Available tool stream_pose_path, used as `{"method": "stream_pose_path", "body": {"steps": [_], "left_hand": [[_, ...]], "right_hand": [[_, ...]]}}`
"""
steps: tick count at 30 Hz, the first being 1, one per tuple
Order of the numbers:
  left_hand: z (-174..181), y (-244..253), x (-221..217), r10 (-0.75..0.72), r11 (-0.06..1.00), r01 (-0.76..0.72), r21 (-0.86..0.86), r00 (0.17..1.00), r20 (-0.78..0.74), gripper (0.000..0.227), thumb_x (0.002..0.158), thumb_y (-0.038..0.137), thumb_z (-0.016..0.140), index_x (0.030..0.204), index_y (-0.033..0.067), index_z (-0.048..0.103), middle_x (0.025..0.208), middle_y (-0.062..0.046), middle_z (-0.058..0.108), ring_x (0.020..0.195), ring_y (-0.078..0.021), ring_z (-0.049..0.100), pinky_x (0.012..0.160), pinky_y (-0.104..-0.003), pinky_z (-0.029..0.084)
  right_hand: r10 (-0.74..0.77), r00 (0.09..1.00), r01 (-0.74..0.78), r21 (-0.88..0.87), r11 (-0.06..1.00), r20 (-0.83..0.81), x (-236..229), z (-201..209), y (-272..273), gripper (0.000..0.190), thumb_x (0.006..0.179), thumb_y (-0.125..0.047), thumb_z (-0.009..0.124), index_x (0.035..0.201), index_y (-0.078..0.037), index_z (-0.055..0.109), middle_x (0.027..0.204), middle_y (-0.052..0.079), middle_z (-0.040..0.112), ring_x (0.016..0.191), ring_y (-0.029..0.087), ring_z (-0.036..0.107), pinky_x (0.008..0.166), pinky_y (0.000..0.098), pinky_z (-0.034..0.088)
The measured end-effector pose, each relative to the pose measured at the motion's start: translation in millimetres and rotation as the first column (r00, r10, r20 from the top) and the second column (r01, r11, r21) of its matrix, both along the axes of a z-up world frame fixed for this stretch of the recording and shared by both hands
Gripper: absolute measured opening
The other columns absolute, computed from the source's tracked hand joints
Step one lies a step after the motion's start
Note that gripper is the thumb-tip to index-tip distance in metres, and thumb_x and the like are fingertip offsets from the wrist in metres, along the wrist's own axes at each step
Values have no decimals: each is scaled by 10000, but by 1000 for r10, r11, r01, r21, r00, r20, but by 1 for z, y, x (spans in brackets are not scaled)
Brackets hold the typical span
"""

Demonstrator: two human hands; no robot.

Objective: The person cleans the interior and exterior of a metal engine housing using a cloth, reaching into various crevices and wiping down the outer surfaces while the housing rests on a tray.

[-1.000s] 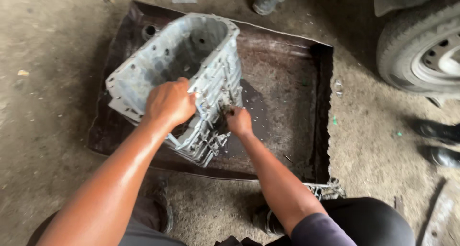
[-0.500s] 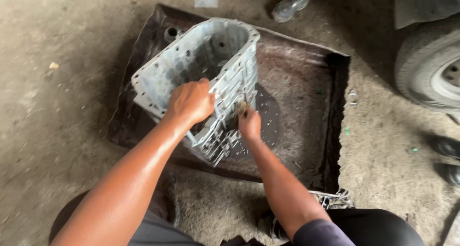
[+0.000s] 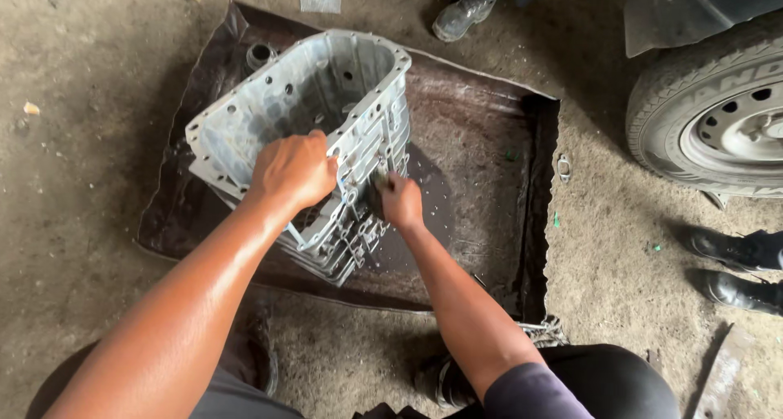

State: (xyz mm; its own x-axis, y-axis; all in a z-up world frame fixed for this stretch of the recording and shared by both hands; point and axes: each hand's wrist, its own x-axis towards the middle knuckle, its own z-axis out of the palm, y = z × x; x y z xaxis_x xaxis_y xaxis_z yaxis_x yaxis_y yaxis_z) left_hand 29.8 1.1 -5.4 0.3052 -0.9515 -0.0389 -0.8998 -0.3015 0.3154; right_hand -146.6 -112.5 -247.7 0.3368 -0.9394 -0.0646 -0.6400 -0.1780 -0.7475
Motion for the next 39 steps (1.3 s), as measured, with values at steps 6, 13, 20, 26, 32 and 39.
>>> {"method": "stream_pose_path", "body": {"steps": [6, 13, 20, 26, 32, 39], "left_hand": [[4, -2, 4, 5, 1000, -5, -30, 1000, -12, 306, 918, 280, 684, 949, -24, 668, 838, -291, 719, 835, -473, 713, 783, -545, 552], [-1, 0, 4, -12, 999, 10, -41, 999, -40, 291, 935, 263, 671, 961, -27, 671, 840, -284, 722, 826, -471, 717, 778, -549, 554], [-4, -3, 3, 0, 1000, 0, 23, 1000, 6, 328, 929, 291, 691, 995, -29, 675, 844, -298, 719, 832, -466, 721, 792, -536, 561], [2, -3, 1, 16, 997, -19, 69, 999, 47, 355, 939, 332, 693, 995, -17, 664, 880, -293, 719, 881, -480, 705, 793, -560, 544], [-4, 1, 1, 35, 993, -41, 106, 998, 51, 356, 942, 331, 688, 1019, -15, 651, 915, -303, 715, 914, -491, 692, 812, -566, 532], [-1, -5, 3, 15, 997, -20, 71, 997, 80, 352, 943, 331, 695, 986, -15, 656, 895, -295, 717, 898, -484, 692, 795, -564, 532]], "right_hand": [[-14, 999, 18, -83, 996, 50, -4, -5, 11, 242, 858, -194, 698, 1073, -91, 740, 957, 223, 727, 921, 421, 691, 785, 475, 534], [-22, 998, 25, -48, 999, 54, 1, 8, 17, 184, 897, -207, 703, 1007, -62, 728, 944, 225, 729, 921, 426, 697, 796, 464, 548], [26, 993, -13, -112, 994, 116, 6, 18, 7, 179, 913, -207, 717, 981, -44, 687, 911, 234, 712, 889, 438, 686, 771, 482, 548], [59, 996, -40, -264, 964, 65, -12, 8, 28, 270, 849, -91, 655, 1114, -41, 679, 998, 249, 700, 907, 461, 666, 786, 511, 523], [70, 965, -12, -222, 975, 254, 7, 13, 19, 245, 870, -116, 648, 1108, -66, 683, 1045, 231, 720, 965, 439, 689, 816, 474, 556], [108, 994, -109, -84, 991, -12, -2, 26, 11, 168, 925, -165, 650, 1059, -69, 681, 943, 238, 716, 937, 455, 672, 818, 528, 520]]}}
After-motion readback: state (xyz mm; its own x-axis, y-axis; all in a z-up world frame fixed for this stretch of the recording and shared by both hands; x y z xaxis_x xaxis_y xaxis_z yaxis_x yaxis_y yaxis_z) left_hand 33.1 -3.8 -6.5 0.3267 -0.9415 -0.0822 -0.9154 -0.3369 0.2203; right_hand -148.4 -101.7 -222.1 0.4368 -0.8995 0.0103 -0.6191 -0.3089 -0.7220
